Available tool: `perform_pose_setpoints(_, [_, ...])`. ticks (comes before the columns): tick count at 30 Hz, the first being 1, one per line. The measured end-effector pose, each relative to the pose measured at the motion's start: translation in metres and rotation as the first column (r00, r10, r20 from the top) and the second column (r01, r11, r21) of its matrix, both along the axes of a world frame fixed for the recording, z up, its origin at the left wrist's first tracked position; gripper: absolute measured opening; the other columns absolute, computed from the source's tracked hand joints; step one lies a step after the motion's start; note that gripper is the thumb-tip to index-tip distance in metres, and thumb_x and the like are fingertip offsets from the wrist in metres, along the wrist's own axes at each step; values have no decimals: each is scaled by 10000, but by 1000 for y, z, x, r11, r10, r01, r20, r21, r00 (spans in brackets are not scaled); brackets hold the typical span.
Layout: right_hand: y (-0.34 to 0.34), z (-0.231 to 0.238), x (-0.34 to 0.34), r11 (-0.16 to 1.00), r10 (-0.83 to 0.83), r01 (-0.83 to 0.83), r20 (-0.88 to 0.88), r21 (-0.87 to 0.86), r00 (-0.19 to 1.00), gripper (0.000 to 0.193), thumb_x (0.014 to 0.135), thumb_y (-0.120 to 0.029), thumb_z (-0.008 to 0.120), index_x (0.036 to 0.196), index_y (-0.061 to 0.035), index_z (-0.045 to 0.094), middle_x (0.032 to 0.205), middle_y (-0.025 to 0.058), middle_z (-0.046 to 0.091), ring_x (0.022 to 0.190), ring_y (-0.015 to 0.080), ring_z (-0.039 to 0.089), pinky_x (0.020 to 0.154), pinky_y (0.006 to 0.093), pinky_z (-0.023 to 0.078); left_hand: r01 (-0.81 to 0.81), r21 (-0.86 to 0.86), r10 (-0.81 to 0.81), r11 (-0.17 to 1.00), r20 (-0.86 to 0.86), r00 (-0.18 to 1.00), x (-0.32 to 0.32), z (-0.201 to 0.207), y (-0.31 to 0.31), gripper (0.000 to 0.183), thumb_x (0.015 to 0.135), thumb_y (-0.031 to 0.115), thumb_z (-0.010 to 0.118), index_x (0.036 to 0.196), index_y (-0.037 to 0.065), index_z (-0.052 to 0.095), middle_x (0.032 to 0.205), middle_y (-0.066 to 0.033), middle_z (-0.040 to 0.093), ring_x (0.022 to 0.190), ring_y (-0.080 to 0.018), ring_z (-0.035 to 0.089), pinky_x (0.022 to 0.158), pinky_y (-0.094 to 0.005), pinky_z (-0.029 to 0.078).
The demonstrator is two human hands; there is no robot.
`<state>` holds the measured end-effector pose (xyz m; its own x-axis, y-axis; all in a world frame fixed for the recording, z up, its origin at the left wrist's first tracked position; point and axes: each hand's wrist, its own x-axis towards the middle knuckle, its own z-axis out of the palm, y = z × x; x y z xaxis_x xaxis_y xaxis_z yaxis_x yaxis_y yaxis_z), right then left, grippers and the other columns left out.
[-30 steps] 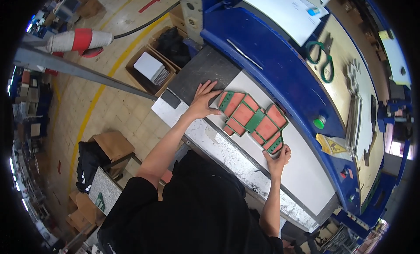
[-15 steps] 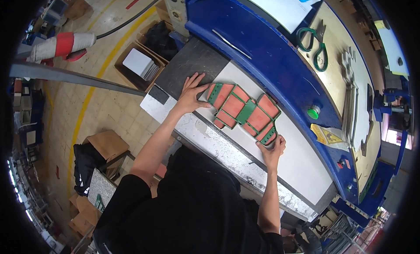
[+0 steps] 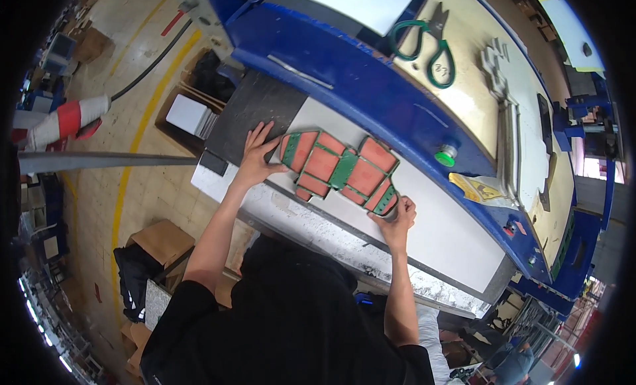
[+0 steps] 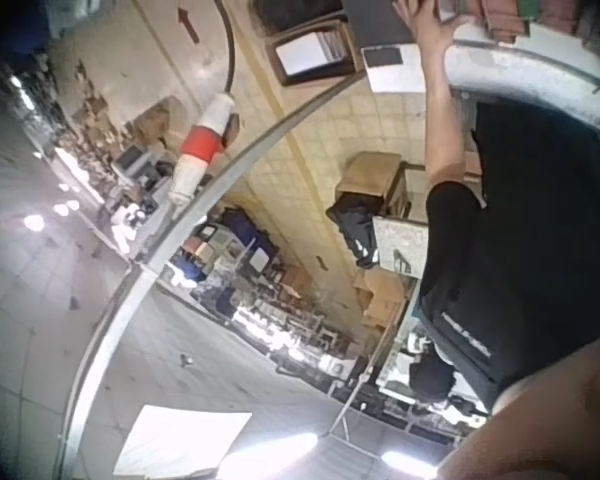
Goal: Use a die-cutting press to cut shoe components from a sheet of material.
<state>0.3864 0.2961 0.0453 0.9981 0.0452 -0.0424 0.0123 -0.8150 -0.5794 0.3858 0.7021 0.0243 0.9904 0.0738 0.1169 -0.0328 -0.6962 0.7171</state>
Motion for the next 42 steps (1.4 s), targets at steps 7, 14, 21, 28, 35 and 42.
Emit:
perform_pose_setpoints(7, [3, 14, 11, 1000, 2, -2, -15, -1, 1000, 840, 525, -249, 920, 1284, -154, 574, 1149, 70, 451, 1085, 269, 434, 955, 402, 346, 8, 42, -6, 999, -51, 999, 11, 7, -2, 771, 538, 321, 881, 1248, 136, 645, 1526, -104, 340, 1440, -341, 224, 1166, -535, 124])
perform_pose_setpoints(14, [-10, 21, 29, 998, 57, -55, -51, 38, 997, 972, 546, -222, 911, 1404, -149, 460, 1219, 95, 429, 1136, 295, 432, 990, 408, 341, 60, 97, -46, 993, -141, 989, 32, 16, -3, 865, 541, 324, 888, 1326, 136, 578, 1539, -121, 307, 1441, -358, 208, 1167, -519, 140])
perform_pose_setpoints(21, [-38, 49, 37, 976, -111, 90, 97, 198, 989, 647, 767, -146, 787, 1332, -19, 499, 1064, 125, 565, 957, 208, 560, 829, 314, 465, -203, 38, 199, 978, 96, 975, 19, 25, -33, 680, 671, 202, 834, 1281, 67, 565, 1411, -184, 428, 1295, -395, 387, 1071, -457, 346])
perform_pose_setpoints(28, [3, 119, 79, 875, -190, 32, 282, 483, 940, 185, 883, -149, 692, 813, 21, 674, 685, 30, 621, 631, 72, 520, 616, 232, 433, 13, 63, -26, 998, 207, 978, -23, 7, -113, 103, 812, 175, 676, 804, 73, 665, 830, -79, 639, 874, -284, 582, 819, -407, 428])
perform_pose_setpoints(35, [19, 133, 101, 761, -265, 125, 129, 637, 956, 374, 949, -280, 624, 712, 6, 667, 597, 5, 578, 543, 60, 489, 506, 230, 367, -92, 123, 57, 988, 262, 963, 21, 9, -124, 182, 832, 215, 645, 704, 88, 620, 759, -47, 611, 803, -257, 542, 763, -390, 391])
perform_pose_setpoints(42, [13, 63, 0, 1000, 2, -2, 75, -9, 997, 387, 816, -314, 720, 1105, -71, 630, 1105, 143, 569, 1056, 274, 535, 867, 390, 431, 166, 100, -178, 981, 120, 977, 37, 35, -114, 220, 819, 322, 671, 780, 112, 619, 833, -46, 591, 889, -258, 522, 822, -396, 366])
